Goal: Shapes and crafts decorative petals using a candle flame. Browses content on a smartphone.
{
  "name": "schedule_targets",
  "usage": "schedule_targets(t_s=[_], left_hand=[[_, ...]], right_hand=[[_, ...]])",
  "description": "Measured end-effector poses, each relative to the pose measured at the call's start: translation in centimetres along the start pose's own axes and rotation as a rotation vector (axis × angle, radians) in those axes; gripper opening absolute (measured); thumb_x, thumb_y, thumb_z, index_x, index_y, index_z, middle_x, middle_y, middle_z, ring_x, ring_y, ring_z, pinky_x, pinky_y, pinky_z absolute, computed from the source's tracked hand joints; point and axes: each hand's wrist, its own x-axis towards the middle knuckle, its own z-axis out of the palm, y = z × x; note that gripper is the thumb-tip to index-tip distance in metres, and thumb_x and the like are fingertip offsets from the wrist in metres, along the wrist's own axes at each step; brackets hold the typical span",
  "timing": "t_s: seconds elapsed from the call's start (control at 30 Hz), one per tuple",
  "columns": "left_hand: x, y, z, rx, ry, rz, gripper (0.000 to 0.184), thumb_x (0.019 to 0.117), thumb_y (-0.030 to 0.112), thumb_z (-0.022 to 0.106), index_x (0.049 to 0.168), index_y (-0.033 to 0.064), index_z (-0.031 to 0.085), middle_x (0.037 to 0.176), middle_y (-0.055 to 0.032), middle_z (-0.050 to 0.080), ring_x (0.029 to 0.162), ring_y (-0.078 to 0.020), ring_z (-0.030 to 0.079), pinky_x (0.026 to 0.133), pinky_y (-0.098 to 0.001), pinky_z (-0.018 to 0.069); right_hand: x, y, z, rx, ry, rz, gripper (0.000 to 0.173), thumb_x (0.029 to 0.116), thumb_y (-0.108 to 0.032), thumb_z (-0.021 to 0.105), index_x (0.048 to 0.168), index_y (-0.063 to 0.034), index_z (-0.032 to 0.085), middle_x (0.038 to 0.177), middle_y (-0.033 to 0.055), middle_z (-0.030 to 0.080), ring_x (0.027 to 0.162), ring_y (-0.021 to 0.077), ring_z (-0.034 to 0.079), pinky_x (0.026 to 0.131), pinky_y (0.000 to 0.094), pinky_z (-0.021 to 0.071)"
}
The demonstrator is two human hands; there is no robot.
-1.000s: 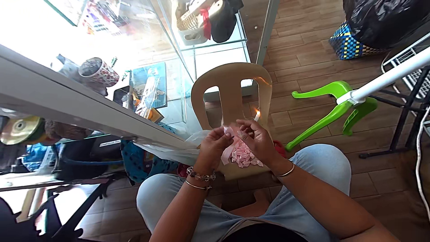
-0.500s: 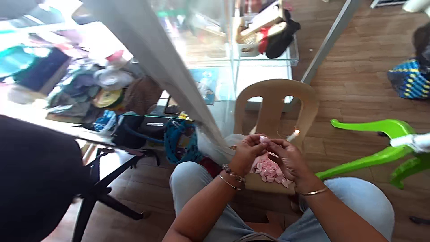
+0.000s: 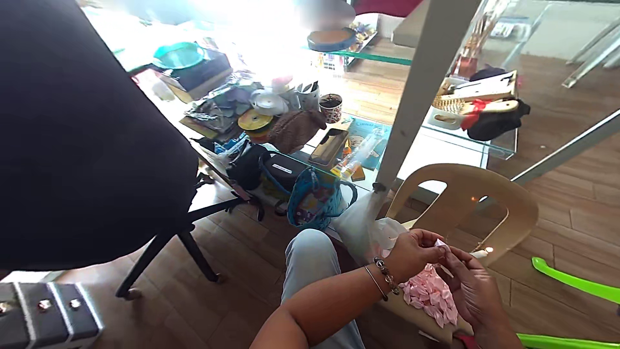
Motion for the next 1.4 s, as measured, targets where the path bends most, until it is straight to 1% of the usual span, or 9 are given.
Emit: schedule_targets(t_s=[0.23, 0.3, 0.37, 0.43, 0.5, 0.57, 0.73, 1.23, 1.4], left_hand=[[-0.1, 0.4, -0.2, 0.008, -0.013, -0.034, 0.025, 0.0954, -0.003, 0.066, 0.119, -0.0067, 0.059, 0.098, -0.0087, 0.066, 0.083, -0.0113, 0.066, 0.078, -0.0294, 0.0586], [-0.3, 0.8, -0.3, 0.043, -0.065, -0.145, 0.031, 0.0983, 0.003, 0.065, 0.126, -0.0063, 0.054, 0.103, -0.0102, 0.064, 0.083, -0.0114, 0.065, 0.075, -0.0281, 0.0567], [-0.5, 1.3, -0.2, 0.010, -0.123, -0.293, 0.031, 0.1063, 0.017, 0.056, 0.129, -0.0030, 0.050, 0.101, -0.0085, 0.066, 0.080, -0.0109, 0.067, 0.074, -0.0278, 0.0576], [-0.8, 1.6, -0.1, -0.047, -0.162, -0.376, 0.032, 0.1107, 0.029, 0.046, 0.125, 0.0018, 0.049, 0.092, -0.0039, 0.067, 0.078, -0.0103, 0.069, 0.074, -0.0278, 0.0590], [-0.8, 1.7, -0.1, -0.101, -0.165, -0.386, 0.030, 0.1107, 0.030, 0.046, 0.123, 0.0030, 0.052, 0.090, -0.0020, 0.065, 0.078, -0.0093, 0.068, 0.075, -0.0273, 0.0586], [-0.7, 1.6, -0.3, -0.141, -0.157, -0.384, 0.022, 0.1093, 0.020, 0.049, 0.122, 0.0028, 0.054, 0.095, -0.0018, 0.063, 0.078, -0.0082, 0.065, 0.074, -0.0265, 0.0571], [-0.5, 1.5, -0.4, -0.164, -0.189, -0.381, 0.018, 0.1042, 0.001, 0.052, 0.122, 0.0009, 0.056, 0.098, -0.0024, 0.062, 0.077, -0.0082, 0.062, 0.073, -0.0266, 0.0558], [-0.8, 2.7, -0.4, -0.006, -0.140, -0.398, 0.026, 0.1007, 0.002, 0.056, 0.127, 0.0004, 0.056, 0.102, -0.0050, 0.067, 0.081, -0.0114, 0.068, 0.074, -0.0275, 0.0585], [-0.6, 2.6, 0.2, 0.056, -0.087, -0.351, 0.019, 0.0999, -0.001, 0.058, 0.118, 0.0016, 0.057, 0.095, -0.0063, 0.068, 0.076, -0.0122, 0.068, 0.071, -0.0272, 0.0595]], right_hand=[[0.2, 0.1, 0.4, 0.152, 0.056, 0.099, 0.015, 0.1046, -0.003, 0.051, 0.100, -0.0087, 0.064, 0.089, 0.0013, 0.075, 0.076, 0.0106, 0.072, 0.068, 0.0273, 0.0617], [0.3, 0.1, 0.3, -0.033, 0.061, -0.094, 0.010, 0.0997, 0.003, 0.057, 0.099, -0.0040, 0.064, 0.089, -0.0014, 0.073, 0.076, 0.0060, 0.071, 0.070, 0.0230, 0.0614], [0.6, 0.3, -1.0, -0.424, -0.034, -0.499, 0.010, 0.0923, -0.002, 0.067, 0.098, 0.0052, 0.071, 0.102, 0.0043, 0.068, 0.092, 0.0014, 0.066, 0.083, 0.0143, 0.0560], [1.0, 0.1, -2.3, -0.787, -0.091, -0.888, 0.022, 0.0952, -0.019, 0.068, 0.098, 0.0012, 0.077, 0.105, 0.0160, 0.068, 0.106, 0.0159, 0.062, 0.098, 0.0252, 0.0467], [1.0, 0.1, -2.9, -0.924, -0.117, -1.075, 0.021, 0.0994, -0.025, 0.065, 0.100, -0.0087, 0.078, 0.105, 0.0145, 0.068, 0.109, 0.0233, 0.059, 0.102, 0.0371, 0.0405], [0.6, 0.2, -3.3, -0.968, -0.134, -1.140, 0.018, 0.1014, -0.025, 0.062, 0.101, -0.0151, 0.077, 0.108, 0.0096, 0.067, 0.114, 0.0217, 0.056, 0.105, 0.0368, 0.0353], [0.3, 0.4, -4.3, -1.011, -0.137, -1.212, 0.016, 0.1028, -0.027, 0.061, 0.102, -0.0206, 0.075, 0.111, 0.0034, 0.065, 0.119, 0.0197, 0.052, 0.106, 0.0361, 0.0319], [-0.3, 0.1, -4.9, -1.047, -0.099, -1.184, 0.013, 0.1003, -0.023, 0.065, 0.103, -0.0242, 0.077, 0.114, 0.0028, 0.071, 0.118, 0.0221, 0.058, 0.105, 0.0412, 0.0387], [-0.1, 0.3, -5.3, -1.036, -0.118, -1.111, 0.014, 0.1003, -0.025, 0.065, 0.103, -0.0237, 0.078, 0.114, 0.0012, 0.071, 0.117, 0.0217, 0.058, 0.101, 0.0443, 0.0398]])
